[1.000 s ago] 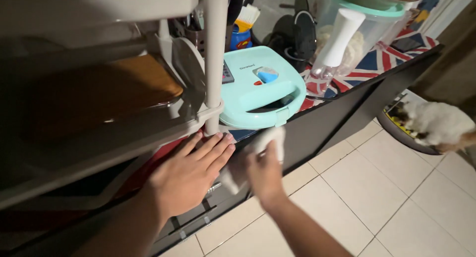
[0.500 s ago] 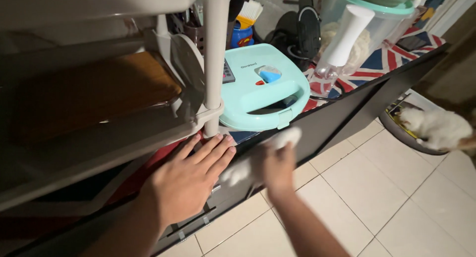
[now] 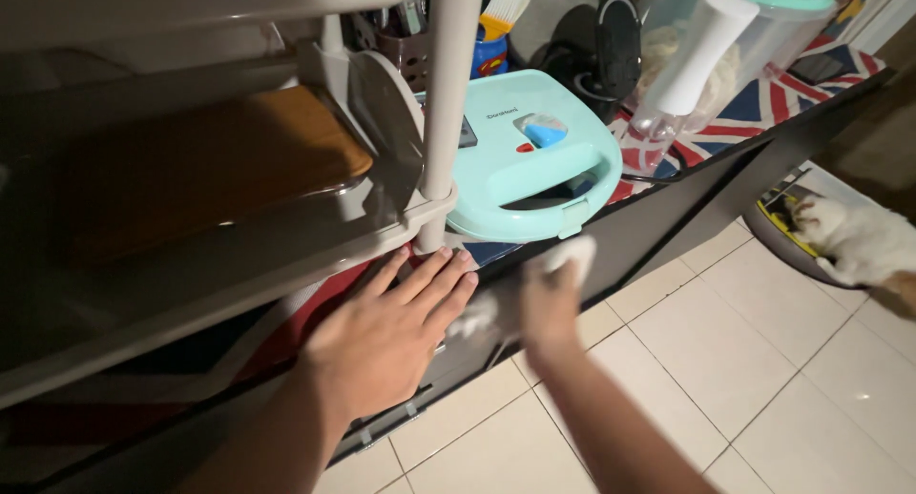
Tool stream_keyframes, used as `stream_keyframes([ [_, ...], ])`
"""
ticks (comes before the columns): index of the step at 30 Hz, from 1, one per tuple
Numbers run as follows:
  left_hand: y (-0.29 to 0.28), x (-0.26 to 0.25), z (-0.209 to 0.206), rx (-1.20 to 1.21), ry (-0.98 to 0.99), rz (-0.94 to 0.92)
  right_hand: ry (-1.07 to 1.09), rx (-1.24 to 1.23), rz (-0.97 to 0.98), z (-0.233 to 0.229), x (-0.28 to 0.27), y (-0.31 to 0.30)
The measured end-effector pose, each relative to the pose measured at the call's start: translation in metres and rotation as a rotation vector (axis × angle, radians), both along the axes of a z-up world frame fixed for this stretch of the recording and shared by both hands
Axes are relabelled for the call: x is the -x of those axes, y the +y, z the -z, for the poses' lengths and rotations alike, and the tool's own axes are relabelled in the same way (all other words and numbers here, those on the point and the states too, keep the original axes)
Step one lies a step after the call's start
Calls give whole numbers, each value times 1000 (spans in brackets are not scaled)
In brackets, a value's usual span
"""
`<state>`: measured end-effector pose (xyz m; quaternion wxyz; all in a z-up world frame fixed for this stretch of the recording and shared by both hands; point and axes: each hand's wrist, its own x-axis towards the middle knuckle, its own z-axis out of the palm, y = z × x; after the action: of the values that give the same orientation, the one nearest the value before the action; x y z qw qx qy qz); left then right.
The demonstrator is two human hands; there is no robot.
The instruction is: Cleaning a cabinet and drawer using a spray bottle and cloth.
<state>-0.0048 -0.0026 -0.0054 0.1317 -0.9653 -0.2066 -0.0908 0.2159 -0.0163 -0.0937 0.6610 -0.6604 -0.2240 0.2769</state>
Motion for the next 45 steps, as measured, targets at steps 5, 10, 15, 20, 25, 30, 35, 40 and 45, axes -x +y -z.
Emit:
stream_keyframes([
  [5,1,-2,-3,4,-5,10,-72,87,-265,17,30,-16],
  [10,3,0,5,16,3,-1,2,-42,-146,55,-8,-4],
  [15,3,1,5,15,-84,40,-376,-299,-456,76,16,-25],
  [20,4,2,8,50,-129,65,-412,28,-165,18,17,-27],
  [25,8,0,4,29,-105,65,-782,-55,47,92,14,-10],
  [30,9,-1,13,12,-172,61,-242,234,-152,91,-4,-4],
  [35,9,0,5,52,-151,87,-325,-85,111,55,22,6],
  [40,10,-1,4,86,-154,89,-515,120,211,137,2,20],
  [45,12,-3,15,38,-192,63,-15,-4,116,116,2,15],
])
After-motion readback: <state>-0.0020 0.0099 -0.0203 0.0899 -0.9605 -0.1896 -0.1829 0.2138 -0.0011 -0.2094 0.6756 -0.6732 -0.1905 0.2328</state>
